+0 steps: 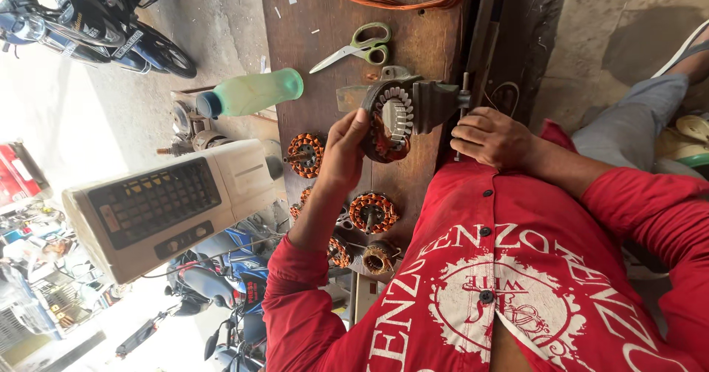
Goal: The person winds copper wire around a motor stator held in a bench vise, repeatedly inserting small white spacers between the windings. They use scissors to cut the wire and continue wrapping the coil around the stator core.
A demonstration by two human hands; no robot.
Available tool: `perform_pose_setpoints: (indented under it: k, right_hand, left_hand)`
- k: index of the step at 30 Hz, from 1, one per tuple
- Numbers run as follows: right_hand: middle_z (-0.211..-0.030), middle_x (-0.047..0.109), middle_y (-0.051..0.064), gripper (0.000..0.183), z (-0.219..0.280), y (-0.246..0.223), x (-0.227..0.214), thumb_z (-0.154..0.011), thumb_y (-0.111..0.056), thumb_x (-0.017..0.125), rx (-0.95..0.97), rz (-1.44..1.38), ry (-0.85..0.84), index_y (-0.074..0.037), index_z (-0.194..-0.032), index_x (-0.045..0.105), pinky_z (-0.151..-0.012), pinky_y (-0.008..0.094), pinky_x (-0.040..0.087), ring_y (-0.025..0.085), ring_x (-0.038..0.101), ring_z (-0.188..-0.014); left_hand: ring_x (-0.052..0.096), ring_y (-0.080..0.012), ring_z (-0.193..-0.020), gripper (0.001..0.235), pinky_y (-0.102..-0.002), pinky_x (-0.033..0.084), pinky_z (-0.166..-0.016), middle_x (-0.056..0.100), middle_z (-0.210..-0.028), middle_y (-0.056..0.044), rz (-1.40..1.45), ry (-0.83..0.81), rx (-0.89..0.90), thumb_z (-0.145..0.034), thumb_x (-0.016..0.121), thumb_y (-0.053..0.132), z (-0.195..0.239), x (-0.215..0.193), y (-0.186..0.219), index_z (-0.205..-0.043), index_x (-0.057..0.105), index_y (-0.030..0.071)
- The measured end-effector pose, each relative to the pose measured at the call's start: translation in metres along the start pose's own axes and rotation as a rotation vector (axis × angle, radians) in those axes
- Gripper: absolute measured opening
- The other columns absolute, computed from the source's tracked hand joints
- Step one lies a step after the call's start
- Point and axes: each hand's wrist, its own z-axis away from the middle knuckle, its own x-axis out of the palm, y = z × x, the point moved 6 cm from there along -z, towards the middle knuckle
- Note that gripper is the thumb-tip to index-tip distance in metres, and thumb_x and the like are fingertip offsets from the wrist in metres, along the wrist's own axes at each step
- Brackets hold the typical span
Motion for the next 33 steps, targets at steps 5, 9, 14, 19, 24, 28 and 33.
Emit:
perform_pose_setpoints:
  k: [5,9,14,19,24,28,33]
  right_hand:
    - [-0.116,0.067,0.007,0.03,-0.007,-0.001,-0.007,-0.076,-0.01,0.077,0.064,0.06,0.008,-0.007,-0.106,0.075,-0.101,0.042,0.052,0.023,0.064,-0.112]
    - [-0.123,0.059,0.025,0.071,-0.02,0.018,-0.021,-0.071,-0.03,0.089,0.418,0.057,0.281,0.004,-0.126,0.058,-0.098,0.047,0.05,0.038,0.06,-0.115]
    - [-0.122,0.065,0.015,0.069,-0.035,0.046,-0.005,-0.072,-0.011,0.088,0.587,-0.19,0.096,-0.006,-0.133,0.055,-0.097,0.041,0.057,0.034,0.067,-0.112]
    - [-0.123,0.065,0.018,0.081,-0.008,0.039,0.003,-0.076,-0.014,0.088,0.559,-0.151,0.053,-0.007,-0.144,0.046,-0.089,0.042,0.058,0.035,0.068,-0.105]
    - [-0.133,0.062,0.029,0.098,0.023,0.037,0.017,-0.086,-0.008,0.081,0.688,-0.324,0.061,0.002,-0.162,0.02,-0.075,0.041,0.058,0.035,0.069,-0.09]
    - [-0.102,0.067,0.011,0.09,0.034,0.028,0.031,-0.095,-0.002,0.071,0.612,-0.33,-0.092,0.001,-0.169,0.02,-0.083,0.039,0.059,0.027,0.07,-0.09]
    - [-0.101,0.067,0.012,0.082,0.021,0.032,-0.001,-0.077,-0.02,0.088,0.229,0.104,0.014,0.001,-0.146,0.048,-0.082,0.047,0.056,0.03,0.067,-0.093]
  left_hand:
    - [0.055,-0.0062,-0.074,0.035,-0.025,0.045,-0.066,0.063,-0.086,0.0,-0.147,0.116,0.017,-0.11,0.056,0.035,0.003,0.014,0.0,-0.101,0.065,0.003]
    - [0.055,-0.0068,-0.071,0.035,-0.025,0.043,-0.063,0.063,-0.083,0.0,-0.16,0.129,-0.005,-0.108,0.057,0.036,0.006,0.012,-0.001,-0.099,0.065,0.003]
    - [0.056,-0.0072,-0.074,0.035,-0.025,0.045,-0.066,0.063,-0.083,0.0,-0.112,0.168,0.01,-0.106,0.06,0.034,0.002,0.01,0.004,-0.1,0.066,0.001]
    - [0.058,-0.0077,-0.072,0.039,-0.025,0.046,-0.066,0.066,-0.082,-0.002,-0.23,0.161,0.052,-0.107,0.059,0.036,0.01,0.021,-0.007,-0.097,0.066,-0.001]
    - [0.059,-0.0071,-0.074,0.039,-0.025,0.047,-0.067,0.066,-0.084,-0.002,-0.244,0.153,0.076,-0.106,0.06,0.037,0.002,0.029,0.006,-0.1,0.067,-0.001]
    - [0.057,-0.0073,-0.07,0.04,-0.025,0.046,-0.063,0.066,-0.081,-0.002,-0.245,0.138,0.053,-0.108,0.059,0.038,0.006,0.026,0.009,-0.096,0.066,0.0]
    - [0.059,-0.0082,-0.071,0.039,-0.026,0.047,-0.065,0.067,-0.081,-0.003,-0.232,0.133,0.05,-0.106,0.06,0.038,0.003,0.027,0.007,-0.097,0.066,0.0]
